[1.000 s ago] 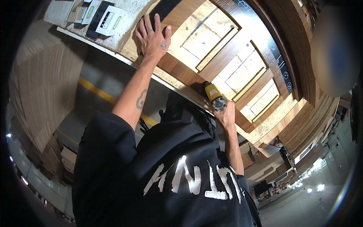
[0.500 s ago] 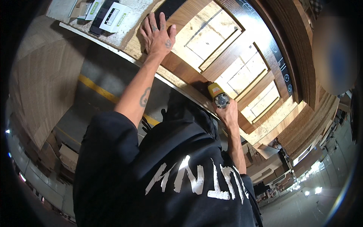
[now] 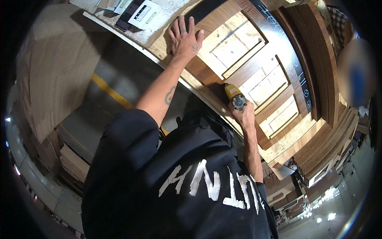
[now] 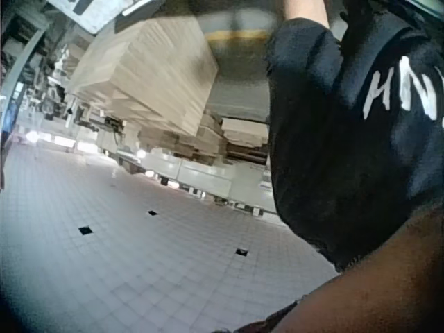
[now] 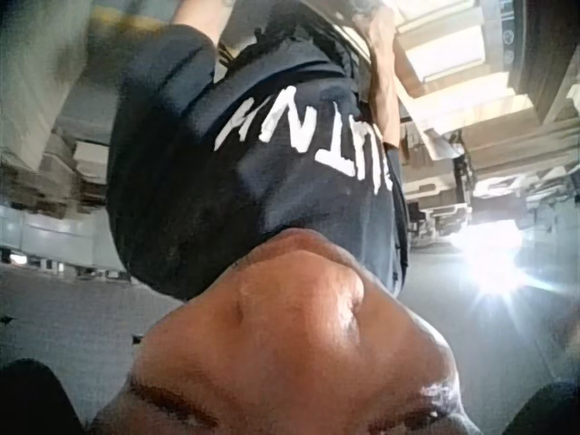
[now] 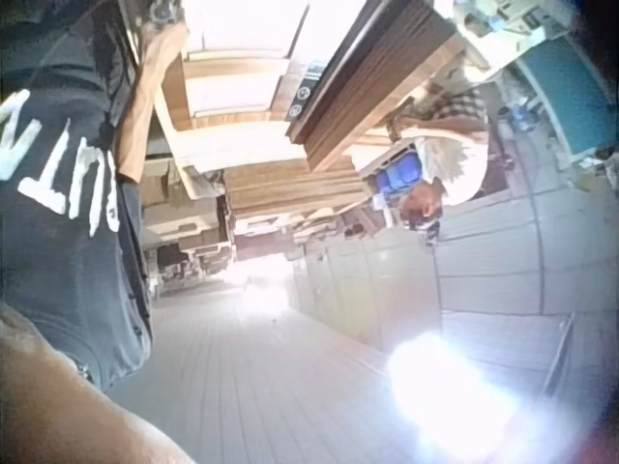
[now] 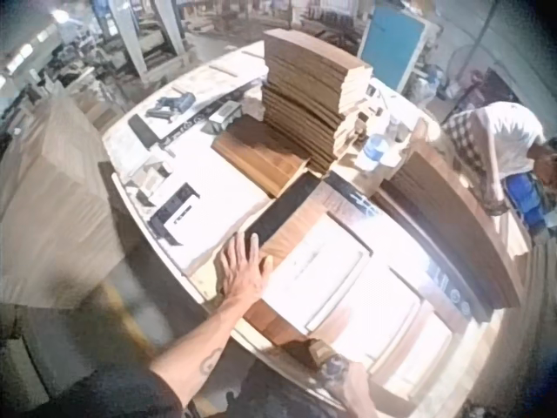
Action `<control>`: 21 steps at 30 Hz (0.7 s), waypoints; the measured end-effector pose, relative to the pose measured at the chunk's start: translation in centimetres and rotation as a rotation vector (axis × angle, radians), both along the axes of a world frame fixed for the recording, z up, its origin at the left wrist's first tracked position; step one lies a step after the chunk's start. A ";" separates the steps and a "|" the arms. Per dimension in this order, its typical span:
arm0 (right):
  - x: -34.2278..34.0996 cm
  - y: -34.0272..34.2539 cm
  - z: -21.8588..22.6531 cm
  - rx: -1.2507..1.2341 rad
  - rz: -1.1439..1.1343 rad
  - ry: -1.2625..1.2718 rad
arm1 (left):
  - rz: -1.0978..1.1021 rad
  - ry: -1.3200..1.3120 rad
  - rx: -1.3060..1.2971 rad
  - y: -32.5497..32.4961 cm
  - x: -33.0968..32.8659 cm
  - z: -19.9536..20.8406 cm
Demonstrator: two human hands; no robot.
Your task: The person assembles a wooden frame by placing thin wooden strips onto a larger frame and securing them with a nail gun. They repeat this process for multiple frames, stacking the completed units on the table.
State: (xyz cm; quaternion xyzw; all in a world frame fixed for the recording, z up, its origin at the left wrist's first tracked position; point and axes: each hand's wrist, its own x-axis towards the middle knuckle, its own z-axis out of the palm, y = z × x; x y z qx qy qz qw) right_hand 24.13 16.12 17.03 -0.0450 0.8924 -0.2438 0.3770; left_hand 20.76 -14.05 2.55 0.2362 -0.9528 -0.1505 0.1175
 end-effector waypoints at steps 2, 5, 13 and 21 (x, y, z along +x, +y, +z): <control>0.0 0.3 -0.4 -0.005 0.017 0.030 | -0.002 0.023 0.015 -0.2 0.1 0.0; -0.4 0.9 -1.0 -0.007 0.074 0.063 | -0.042 0.133 0.147 -1.3 0.8 -0.7; 6.0 10.0 -0.5 -0.223 -0.035 0.121 | 0.082 0.195 0.276 -0.7 16.4 5.0; 15.6 18.8 -5.5 -0.074 -0.129 0.117 | 0.200 -0.102 0.400 -2.5 27.3 7.4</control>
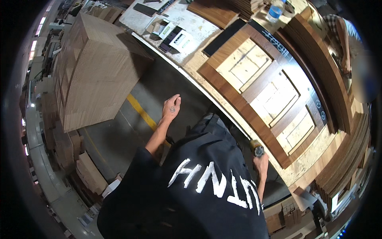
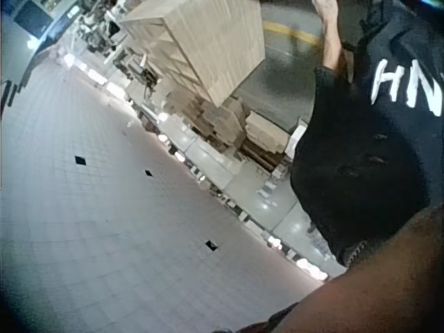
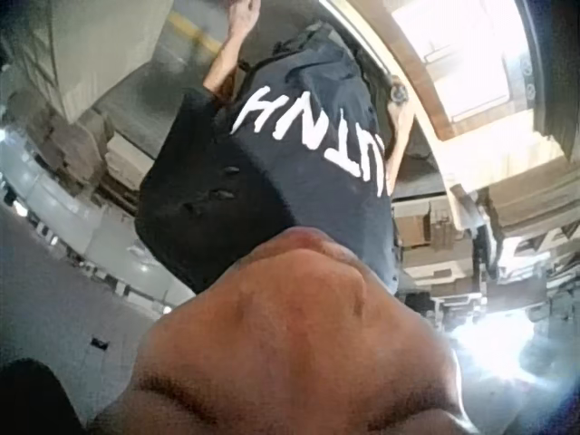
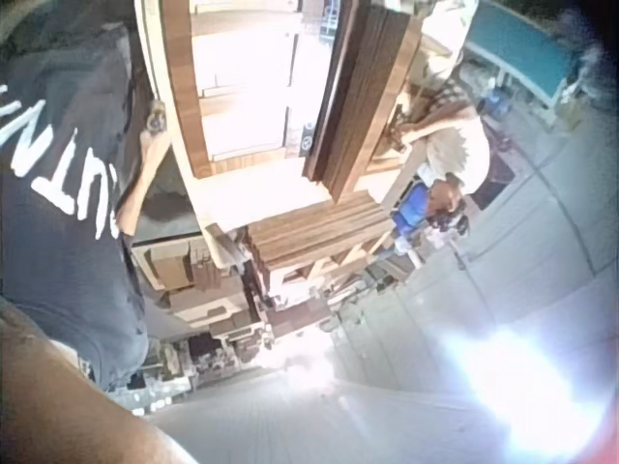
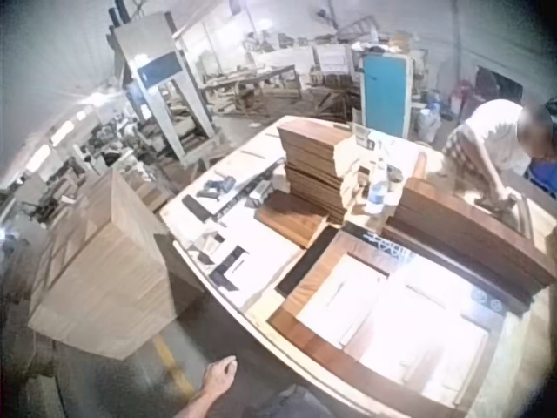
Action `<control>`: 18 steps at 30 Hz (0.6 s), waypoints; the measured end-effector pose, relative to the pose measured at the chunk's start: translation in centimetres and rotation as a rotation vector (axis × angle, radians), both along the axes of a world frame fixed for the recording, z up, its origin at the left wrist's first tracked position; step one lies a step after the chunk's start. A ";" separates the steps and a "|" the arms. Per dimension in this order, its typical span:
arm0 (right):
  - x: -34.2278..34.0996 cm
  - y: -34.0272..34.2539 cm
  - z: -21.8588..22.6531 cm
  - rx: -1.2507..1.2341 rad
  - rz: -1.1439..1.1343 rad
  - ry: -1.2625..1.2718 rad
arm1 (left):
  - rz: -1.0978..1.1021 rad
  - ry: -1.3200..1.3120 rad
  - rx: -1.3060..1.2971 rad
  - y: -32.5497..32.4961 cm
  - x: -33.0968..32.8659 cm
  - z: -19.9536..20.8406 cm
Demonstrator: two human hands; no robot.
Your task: The person assembles a wooden frame by placing thin wooden strips onto a larger frame and securing them with a nail gun. They repeat this process for multiple frames, stacking the completed units on the table.
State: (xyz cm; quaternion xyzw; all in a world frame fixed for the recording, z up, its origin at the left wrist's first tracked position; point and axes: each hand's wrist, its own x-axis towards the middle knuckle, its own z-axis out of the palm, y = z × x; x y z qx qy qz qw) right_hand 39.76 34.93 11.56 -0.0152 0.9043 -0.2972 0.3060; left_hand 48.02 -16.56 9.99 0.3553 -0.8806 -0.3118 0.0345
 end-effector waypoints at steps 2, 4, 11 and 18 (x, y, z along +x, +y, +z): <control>-0.1 -1.5 1.6 -0.042 -0.013 -0.002 | -0.024 0.019 0.018 -1.8 -1.6 0.4; -0.4 -3.3 2.5 -0.058 -0.026 -0.017 | -0.110 0.112 0.001 -3.4 -4.3 0.1; -6.4 -16.8 6.1 -0.130 -0.061 -0.014 | -0.423 0.084 -0.091 -7.1 -16.6 -1.3; -13.6 -30.7 6.1 -0.176 0.023 0.057 | -0.765 -0.001 -0.092 -9.9 -21.2 -4.5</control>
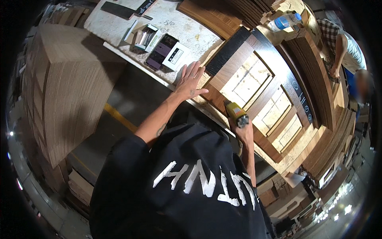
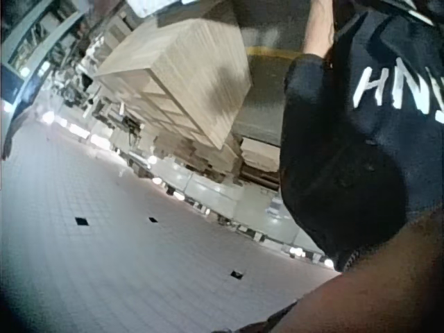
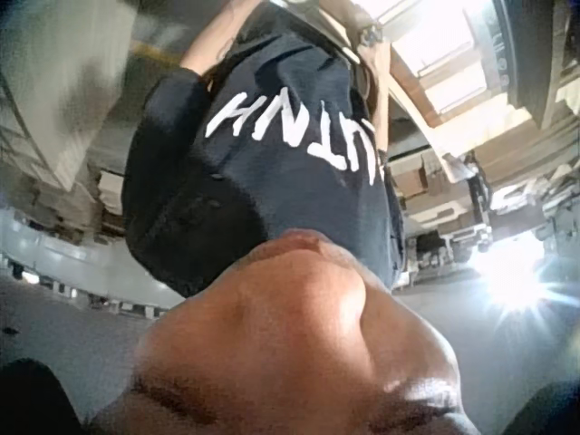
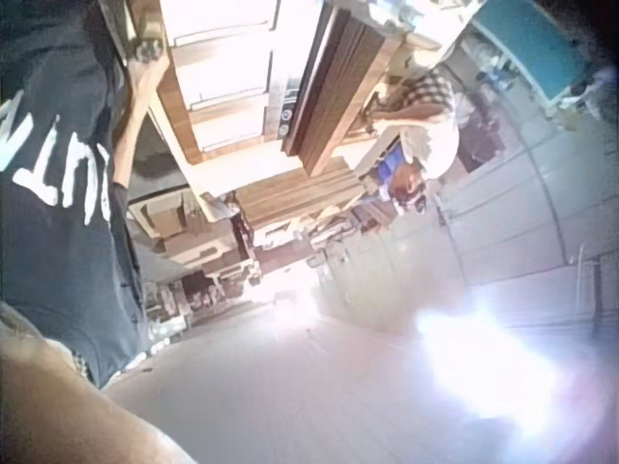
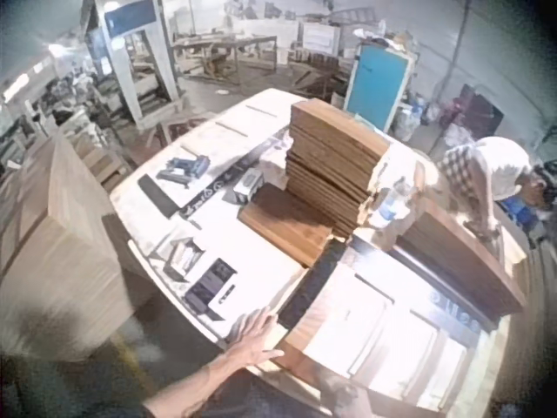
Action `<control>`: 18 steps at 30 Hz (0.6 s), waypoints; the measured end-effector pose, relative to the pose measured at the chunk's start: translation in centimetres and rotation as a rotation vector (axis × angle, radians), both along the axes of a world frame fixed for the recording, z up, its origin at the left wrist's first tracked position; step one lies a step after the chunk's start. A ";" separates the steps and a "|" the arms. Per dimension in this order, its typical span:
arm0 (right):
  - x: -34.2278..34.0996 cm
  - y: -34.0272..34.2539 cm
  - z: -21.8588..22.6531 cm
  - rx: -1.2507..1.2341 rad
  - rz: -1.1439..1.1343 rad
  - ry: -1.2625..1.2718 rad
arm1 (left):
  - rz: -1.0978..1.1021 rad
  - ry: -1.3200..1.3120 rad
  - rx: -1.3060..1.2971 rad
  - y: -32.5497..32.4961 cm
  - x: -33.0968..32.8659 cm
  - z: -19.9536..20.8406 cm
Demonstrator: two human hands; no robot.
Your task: The person assembles a wooden frame by placing thin wooden strips onto a larger frame and securing them with a nail gun. They repeat this process for multiple frames, stacking the completed units on the table.
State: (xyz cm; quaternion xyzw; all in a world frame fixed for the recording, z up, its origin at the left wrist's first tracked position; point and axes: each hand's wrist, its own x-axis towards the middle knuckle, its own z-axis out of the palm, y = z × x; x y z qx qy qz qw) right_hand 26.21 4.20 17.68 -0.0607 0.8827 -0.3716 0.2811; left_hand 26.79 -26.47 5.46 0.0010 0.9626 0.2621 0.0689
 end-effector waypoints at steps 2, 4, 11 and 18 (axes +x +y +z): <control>-1.8 -3.4 1.4 0.071 0.008 -0.072 | -0.031 -0.009 0.008 -0.5 0.1 -0.4; -2.8 -4.1 -0.3 0.049 0.026 -0.055 | -0.043 0.053 0.033 -1.1 0.2 -0.9; -4.8 -5.4 -1.9 0.191 0.122 -0.128 | -0.050 0.037 0.014 -1.3 0.0 -1.0; -4.8 -4.9 -2.8 0.252 0.160 -0.110 | -0.024 0.089 0.058 -1.3 0.0 -1.0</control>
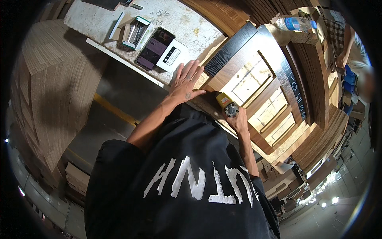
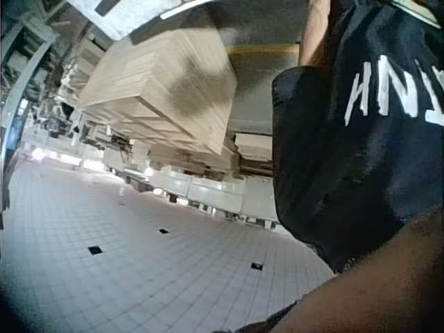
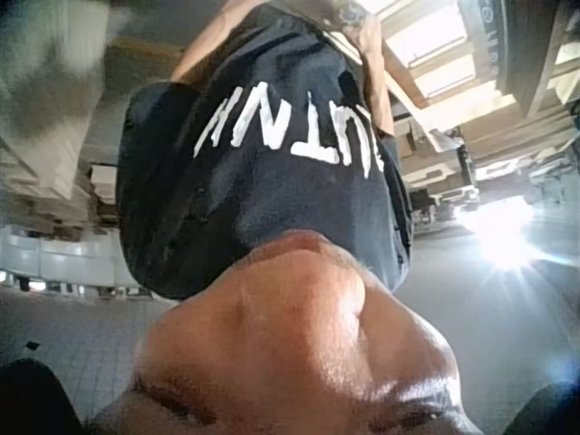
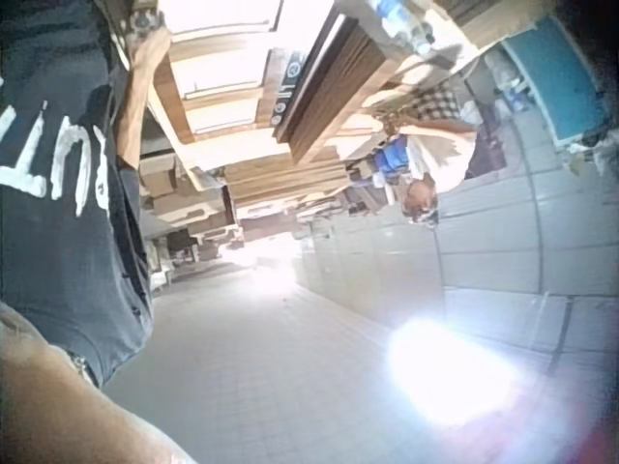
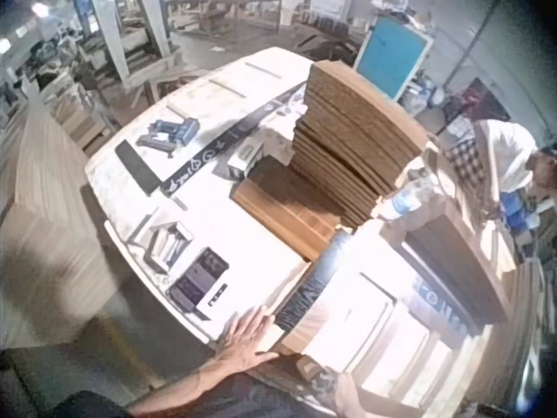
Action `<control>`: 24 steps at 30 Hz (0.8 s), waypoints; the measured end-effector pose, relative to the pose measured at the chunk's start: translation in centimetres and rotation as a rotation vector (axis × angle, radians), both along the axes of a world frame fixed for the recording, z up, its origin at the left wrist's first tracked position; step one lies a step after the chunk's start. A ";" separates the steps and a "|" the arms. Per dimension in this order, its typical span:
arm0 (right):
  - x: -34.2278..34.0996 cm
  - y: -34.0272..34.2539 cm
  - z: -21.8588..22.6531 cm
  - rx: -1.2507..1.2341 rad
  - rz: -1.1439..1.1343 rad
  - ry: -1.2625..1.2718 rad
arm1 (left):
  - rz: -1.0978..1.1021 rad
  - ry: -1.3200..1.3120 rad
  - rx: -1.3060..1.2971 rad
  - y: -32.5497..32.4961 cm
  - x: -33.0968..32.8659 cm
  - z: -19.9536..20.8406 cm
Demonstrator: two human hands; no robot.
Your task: The person assembles a wooden frame by placing thin wooden strips onto a larger frame and securing them with a nail gun. They repeat this process for multiple frames, stacking the completed units on the table.
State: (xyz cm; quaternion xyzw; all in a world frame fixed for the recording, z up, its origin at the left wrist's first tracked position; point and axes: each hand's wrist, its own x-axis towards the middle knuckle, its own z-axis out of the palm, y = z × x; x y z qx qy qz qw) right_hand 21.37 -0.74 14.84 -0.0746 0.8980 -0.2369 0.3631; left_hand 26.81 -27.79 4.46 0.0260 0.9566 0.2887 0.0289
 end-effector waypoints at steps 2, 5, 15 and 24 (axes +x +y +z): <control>-0.3 -0.6 0.7 -0.005 -0.009 -0.004 | -0.006 -0.032 -0.011 -0.1 0.0 0.0; -0.6 -0.8 0.5 -0.019 0.001 -0.027 | -0.010 -0.057 -0.020 0.1 -0.1 0.1; -0.6 -1.9 1.7 0.041 0.025 -0.001 | -0.024 -0.071 -0.039 0.0 -0.1 0.1; 0.5 -1.0 -1.0 -0.065 0.078 0.121 | -0.016 -0.026 -0.042 0.0 0.0 0.1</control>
